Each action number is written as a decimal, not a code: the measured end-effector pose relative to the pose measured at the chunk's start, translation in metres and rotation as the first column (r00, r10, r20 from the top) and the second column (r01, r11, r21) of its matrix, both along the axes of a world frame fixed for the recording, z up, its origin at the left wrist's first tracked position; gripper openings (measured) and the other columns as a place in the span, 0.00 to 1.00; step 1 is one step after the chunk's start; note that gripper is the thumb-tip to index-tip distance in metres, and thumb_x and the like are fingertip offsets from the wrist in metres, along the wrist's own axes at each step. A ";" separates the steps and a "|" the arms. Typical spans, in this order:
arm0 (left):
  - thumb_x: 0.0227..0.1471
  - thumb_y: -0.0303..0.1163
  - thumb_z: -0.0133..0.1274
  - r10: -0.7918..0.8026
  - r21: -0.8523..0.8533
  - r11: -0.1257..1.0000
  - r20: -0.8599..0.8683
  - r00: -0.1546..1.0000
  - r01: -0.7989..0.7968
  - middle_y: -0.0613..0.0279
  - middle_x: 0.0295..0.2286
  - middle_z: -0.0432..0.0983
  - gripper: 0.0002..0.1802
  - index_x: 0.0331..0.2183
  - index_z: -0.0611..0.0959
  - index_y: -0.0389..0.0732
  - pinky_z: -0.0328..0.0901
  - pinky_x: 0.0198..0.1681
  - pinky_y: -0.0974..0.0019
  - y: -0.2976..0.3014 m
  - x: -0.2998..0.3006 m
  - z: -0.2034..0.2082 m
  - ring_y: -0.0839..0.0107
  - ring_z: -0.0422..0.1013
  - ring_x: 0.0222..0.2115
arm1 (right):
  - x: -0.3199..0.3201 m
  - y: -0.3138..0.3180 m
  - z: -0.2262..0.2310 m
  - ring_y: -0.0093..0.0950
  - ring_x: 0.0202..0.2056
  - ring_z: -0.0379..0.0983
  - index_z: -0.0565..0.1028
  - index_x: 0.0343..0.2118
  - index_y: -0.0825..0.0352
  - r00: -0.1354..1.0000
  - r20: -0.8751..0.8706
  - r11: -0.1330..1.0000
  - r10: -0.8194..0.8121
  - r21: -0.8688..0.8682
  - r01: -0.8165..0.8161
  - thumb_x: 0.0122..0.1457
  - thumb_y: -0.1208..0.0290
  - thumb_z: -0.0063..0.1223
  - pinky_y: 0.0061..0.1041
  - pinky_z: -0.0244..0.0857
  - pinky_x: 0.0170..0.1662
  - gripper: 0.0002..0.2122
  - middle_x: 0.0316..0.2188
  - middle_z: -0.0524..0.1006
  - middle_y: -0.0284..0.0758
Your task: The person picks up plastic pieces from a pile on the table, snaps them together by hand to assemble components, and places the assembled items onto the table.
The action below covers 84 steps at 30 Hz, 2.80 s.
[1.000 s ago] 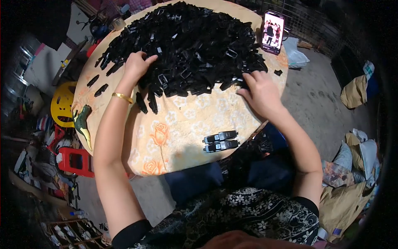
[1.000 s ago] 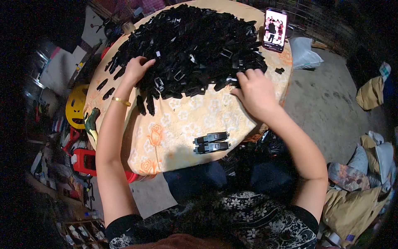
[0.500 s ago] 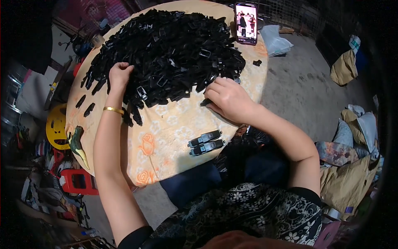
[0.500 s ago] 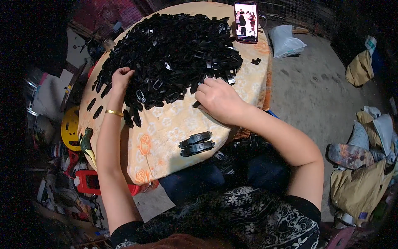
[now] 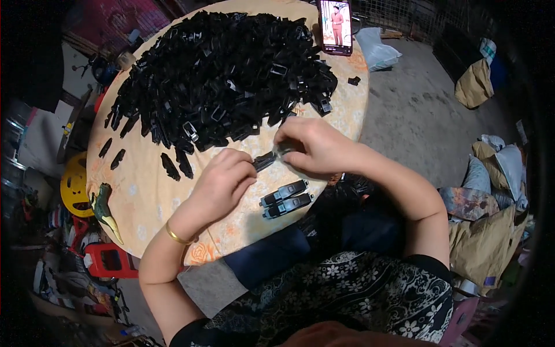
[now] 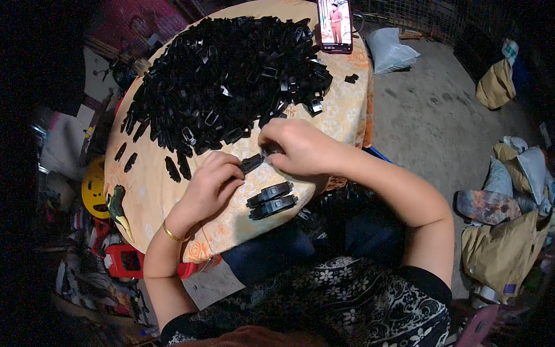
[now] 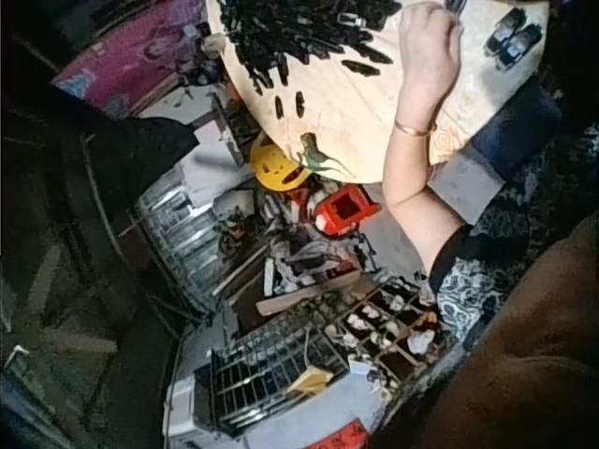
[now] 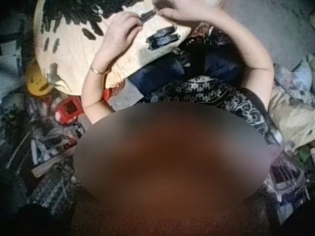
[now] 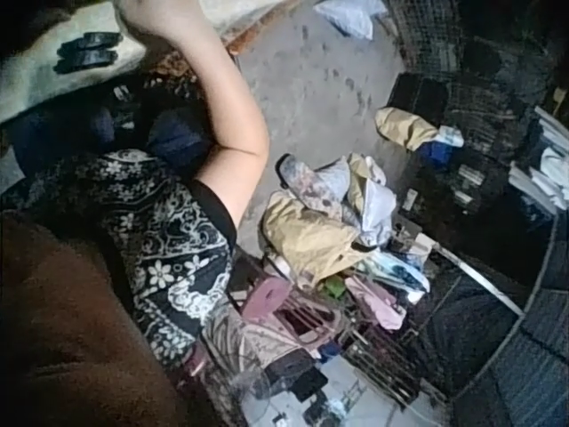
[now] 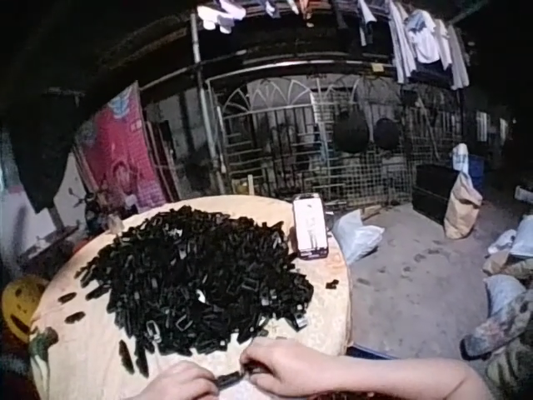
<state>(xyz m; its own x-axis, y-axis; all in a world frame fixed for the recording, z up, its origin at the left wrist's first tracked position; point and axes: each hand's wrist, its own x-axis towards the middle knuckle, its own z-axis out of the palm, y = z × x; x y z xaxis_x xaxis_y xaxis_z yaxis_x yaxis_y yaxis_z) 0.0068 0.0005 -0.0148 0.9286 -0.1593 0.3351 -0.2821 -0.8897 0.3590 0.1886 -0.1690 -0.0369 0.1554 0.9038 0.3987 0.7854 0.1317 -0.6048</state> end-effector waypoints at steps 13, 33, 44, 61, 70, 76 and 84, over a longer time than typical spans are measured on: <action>0.44 0.26 0.60 0.293 -0.148 0.942 -0.080 0.953 -0.302 0.52 0.26 0.71 0.10 0.31 0.80 0.33 0.64 0.34 0.58 -0.010 -0.004 -0.007 0.54 0.68 0.30 | -0.005 -0.005 0.009 0.41 0.35 0.72 0.77 0.34 0.69 0.983 0.185 0.999 -0.012 -0.033 0.018 0.46 0.72 0.62 0.36 0.67 0.38 0.11 0.30 0.75 0.39; 0.37 0.27 0.65 0.183 -0.197 0.963 -0.027 0.983 -0.185 0.57 0.22 0.71 0.10 0.26 0.82 0.35 0.63 0.30 0.62 -0.003 0.005 -0.016 0.61 0.67 0.27 | -0.015 0.012 0.001 0.40 0.32 0.72 0.78 0.32 0.69 0.980 0.105 0.986 0.168 0.003 -0.169 0.46 0.71 0.63 0.35 0.66 0.36 0.11 0.25 0.73 0.40; 0.43 0.31 0.63 0.213 -0.232 0.949 -0.033 0.976 -0.215 0.55 0.26 0.76 0.10 0.28 0.83 0.36 0.67 0.34 0.62 0.027 0.007 0.011 0.60 0.72 0.29 | 0.003 -0.002 0.015 0.39 0.34 0.74 0.79 0.33 0.68 0.994 0.111 1.000 0.016 -0.020 -0.014 0.51 0.63 0.59 0.35 0.68 0.37 0.12 0.29 0.77 0.41; 0.43 0.44 0.65 0.796 -0.049 0.598 -0.088 0.599 -0.800 0.47 0.37 0.78 0.33 0.46 0.76 0.34 0.68 0.44 0.62 0.186 0.011 -0.007 0.57 0.74 0.39 | 0.000 0.021 -0.007 0.39 0.38 0.70 0.76 0.38 0.68 0.923 0.366 0.991 -0.122 -0.002 0.131 0.52 0.74 0.54 0.35 0.65 0.42 0.10 0.33 0.73 0.40; 0.42 0.36 0.63 0.748 -0.172 0.663 0.109 0.654 -0.729 0.50 0.32 0.76 0.25 0.43 0.77 0.35 0.68 0.37 0.60 0.110 0.015 -0.007 0.59 0.73 0.32 | -0.003 0.014 0.001 0.33 0.37 0.69 0.77 0.38 0.67 0.796 0.583 0.980 -0.166 0.010 0.197 0.49 0.75 0.50 0.30 0.62 0.41 0.12 0.31 0.73 0.37; 0.41 0.29 0.61 0.419 0.196 0.816 0.449 0.789 -0.544 0.52 0.36 0.72 0.25 0.45 0.75 0.38 0.64 0.43 0.58 0.047 0.017 0.012 0.53 0.67 0.39 | -0.011 0.003 0.004 0.30 0.35 0.69 0.77 0.37 0.66 0.677 0.728 0.992 -0.108 0.038 0.118 0.47 0.72 0.54 0.28 0.62 0.39 0.12 0.30 0.71 0.33; 0.38 0.29 0.63 0.156 0.178 0.970 0.064 0.986 -0.165 0.54 0.35 0.70 0.30 0.47 0.75 0.37 0.63 0.42 0.59 -0.018 0.003 0.006 0.56 0.65 0.37 | -0.003 0.002 -0.004 0.32 0.35 0.71 0.79 0.35 0.62 0.858 0.507 0.996 -0.076 -0.008 0.093 0.48 0.69 0.57 0.31 0.64 0.36 0.10 0.27 0.74 0.33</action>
<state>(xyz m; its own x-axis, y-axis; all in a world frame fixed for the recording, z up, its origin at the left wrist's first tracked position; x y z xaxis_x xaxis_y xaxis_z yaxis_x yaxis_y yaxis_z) 0.0099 -0.0171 -0.0089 0.9300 -0.0721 0.3605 -0.1438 -0.9738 0.1764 0.1856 -0.1672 -0.0412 0.0165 0.9097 0.4150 0.9916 0.0385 -0.1238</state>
